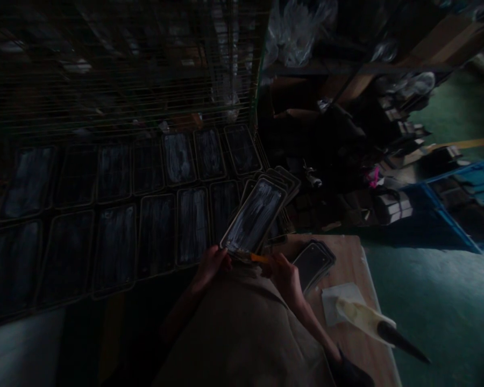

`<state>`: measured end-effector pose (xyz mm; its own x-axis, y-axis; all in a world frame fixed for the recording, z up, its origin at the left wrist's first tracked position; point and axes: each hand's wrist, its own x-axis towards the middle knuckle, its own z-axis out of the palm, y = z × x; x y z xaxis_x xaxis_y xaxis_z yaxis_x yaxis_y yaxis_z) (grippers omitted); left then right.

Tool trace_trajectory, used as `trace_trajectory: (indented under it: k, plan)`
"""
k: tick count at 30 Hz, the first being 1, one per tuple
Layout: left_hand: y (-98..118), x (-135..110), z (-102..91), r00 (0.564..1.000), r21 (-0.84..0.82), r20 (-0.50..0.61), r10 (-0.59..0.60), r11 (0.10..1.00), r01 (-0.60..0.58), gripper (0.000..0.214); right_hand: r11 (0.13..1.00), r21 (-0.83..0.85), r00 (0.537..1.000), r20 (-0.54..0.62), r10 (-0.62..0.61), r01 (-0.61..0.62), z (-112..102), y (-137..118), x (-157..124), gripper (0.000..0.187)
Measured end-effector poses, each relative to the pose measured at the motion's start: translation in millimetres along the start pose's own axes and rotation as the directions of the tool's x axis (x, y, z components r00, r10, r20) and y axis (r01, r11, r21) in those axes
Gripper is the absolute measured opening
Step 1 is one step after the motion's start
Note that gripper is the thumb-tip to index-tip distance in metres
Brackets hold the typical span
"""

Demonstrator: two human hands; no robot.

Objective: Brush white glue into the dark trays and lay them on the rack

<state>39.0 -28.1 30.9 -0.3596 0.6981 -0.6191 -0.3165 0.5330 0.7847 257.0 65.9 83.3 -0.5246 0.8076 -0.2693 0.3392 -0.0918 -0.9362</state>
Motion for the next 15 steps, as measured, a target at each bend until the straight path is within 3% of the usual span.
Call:
trace_trajectory:
  k: [7,9,13,15]
  plan:
    - [4.0,1.3,6.0,0.997,0.008,-0.055,-0.056,0.998,0.057,0.037,0.985,-0.148,0.98,-0.167,-0.111,0.086,-27.9,-14.8,-0.9,0.024]
    - [4.9,1.7,5.8,0.996,0.006,-0.076,-0.048,0.999,0.048,0.038,0.979,-0.162,0.969,-0.194,-0.155,0.125,-28.9,-18.9,1.3,0.023]
    - [7.2,2.8,5.8,0.992,-0.06,-0.105,-0.069,0.996,0.063,0.047,0.981,-0.111,0.978,-0.121,-0.172,0.158,-25.1,-15.3,18.5,0.025]
    - [10.5,1.6,7.8,0.995,-0.126,-0.091,-0.051,0.991,0.039,0.05,0.978,-0.123,0.959,-0.208,-0.19,0.167,-25.2,-11.7,33.5,0.027]
